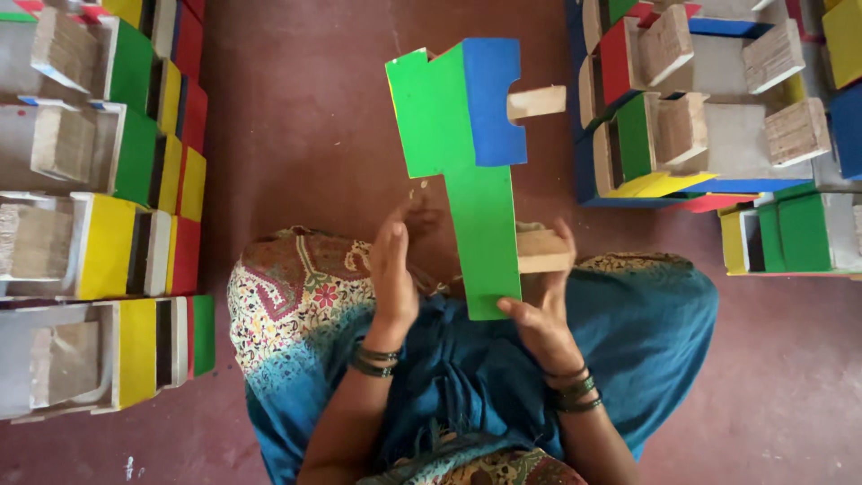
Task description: The person sits on the floor and wipes colorful wooden toy boxes with a cloth, one box at a time, turning each box to clean its inner compartments and outer sides, then sets the finished box aside and picks up the next one.
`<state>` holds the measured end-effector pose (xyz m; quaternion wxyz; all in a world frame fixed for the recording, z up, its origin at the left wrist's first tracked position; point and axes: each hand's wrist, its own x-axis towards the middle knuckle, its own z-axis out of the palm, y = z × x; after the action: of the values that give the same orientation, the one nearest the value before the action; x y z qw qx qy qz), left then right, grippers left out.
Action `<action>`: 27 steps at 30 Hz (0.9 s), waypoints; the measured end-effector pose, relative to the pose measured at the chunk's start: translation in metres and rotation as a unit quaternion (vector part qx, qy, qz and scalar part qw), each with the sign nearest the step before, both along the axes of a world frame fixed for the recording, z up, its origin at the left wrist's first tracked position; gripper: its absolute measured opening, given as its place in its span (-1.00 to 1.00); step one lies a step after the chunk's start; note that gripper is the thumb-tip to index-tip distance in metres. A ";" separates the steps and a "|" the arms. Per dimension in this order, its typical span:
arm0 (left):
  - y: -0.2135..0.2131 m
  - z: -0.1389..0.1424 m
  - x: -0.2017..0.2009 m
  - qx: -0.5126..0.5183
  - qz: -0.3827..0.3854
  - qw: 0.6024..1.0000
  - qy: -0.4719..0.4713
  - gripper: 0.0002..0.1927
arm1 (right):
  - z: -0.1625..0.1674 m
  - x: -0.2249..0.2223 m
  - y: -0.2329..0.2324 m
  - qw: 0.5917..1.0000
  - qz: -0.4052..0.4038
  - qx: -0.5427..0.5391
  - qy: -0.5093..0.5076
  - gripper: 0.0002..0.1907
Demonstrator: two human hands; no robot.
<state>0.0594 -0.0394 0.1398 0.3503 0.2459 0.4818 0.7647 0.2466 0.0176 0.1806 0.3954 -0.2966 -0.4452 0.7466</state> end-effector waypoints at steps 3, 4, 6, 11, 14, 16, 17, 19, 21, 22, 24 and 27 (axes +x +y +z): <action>-0.002 0.011 0.012 0.066 -0.098 0.978 -0.170 -0.29 | -0.005 0.002 0.000 0.947 -0.089 0.244 -0.190 0.37; -0.002 0.009 0.016 0.067 -0.096 0.975 -0.191 -0.28 | -0.007 0.002 -0.001 0.887 -0.121 0.353 -0.271 0.36; 0.004 -0.003 0.021 0.060 -0.065 0.965 -0.248 -0.24 | -0.014 0.000 -0.003 0.810 -0.137 0.470 -0.324 0.30; 0.017 -0.055 0.024 0.023 0.048 0.909 -0.414 -0.28 | -0.019 -0.008 -0.015 0.680 -0.107 0.608 -0.395 -0.03; 0.014 -0.078 0.007 0.091 0.002 0.899 -0.428 -0.19 | -0.020 -0.006 -0.020 0.671 -0.044 0.637 -0.376 -0.17; 0.014 -0.086 -0.010 0.138 -0.032 0.890 -0.433 -0.13 | -0.024 -0.003 -0.022 0.689 -0.015 0.644 -0.333 -0.21; 0.014 -0.087 -0.013 0.160 -0.050 0.885 -0.435 -0.10 | -0.026 -0.002 -0.023 0.674 -0.032 0.660 -0.331 -0.31; 0.013 -0.088 -0.015 0.143 -0.008 0.898 -0.415 -0.08 | -0.032 0.000 -0.027 0.644 -0.063 0.690 -0.324 -0.47; 0.011 -0.088 -0.012 0.126 0.036 0.909 -0.395 -0.06 | -0.034 0.005 -0.033 0.629 -0.073 0.697 -0.337 -0.48; 0.010 -0.088 -0.011 0.117 0.058 0.913 -0.386 -0.04 | -0.034 0.007 -0.036 0.621 -0.077 0.700 -0.345 -0.48; 0.008 -0.090 -0.010 0.122 0.071 0.913 -0.383 -0.04 | -0.029 0.011 -0.043 0.674 -0.108 0.658 -0.316 -0.51; 0.008 -0.097 -0.014 0.166 0.044 0.900 -0.401 -0.05 | -0.022 0.010 -0.050 0.771 -0.110 0.561 -0.279 -0.61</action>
<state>0.0450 -0.0317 0.0429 0.4342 -0.0481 0.1774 0.8819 0.2561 -0.0321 0.1590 0.4294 -0.2647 -0.8401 0.1995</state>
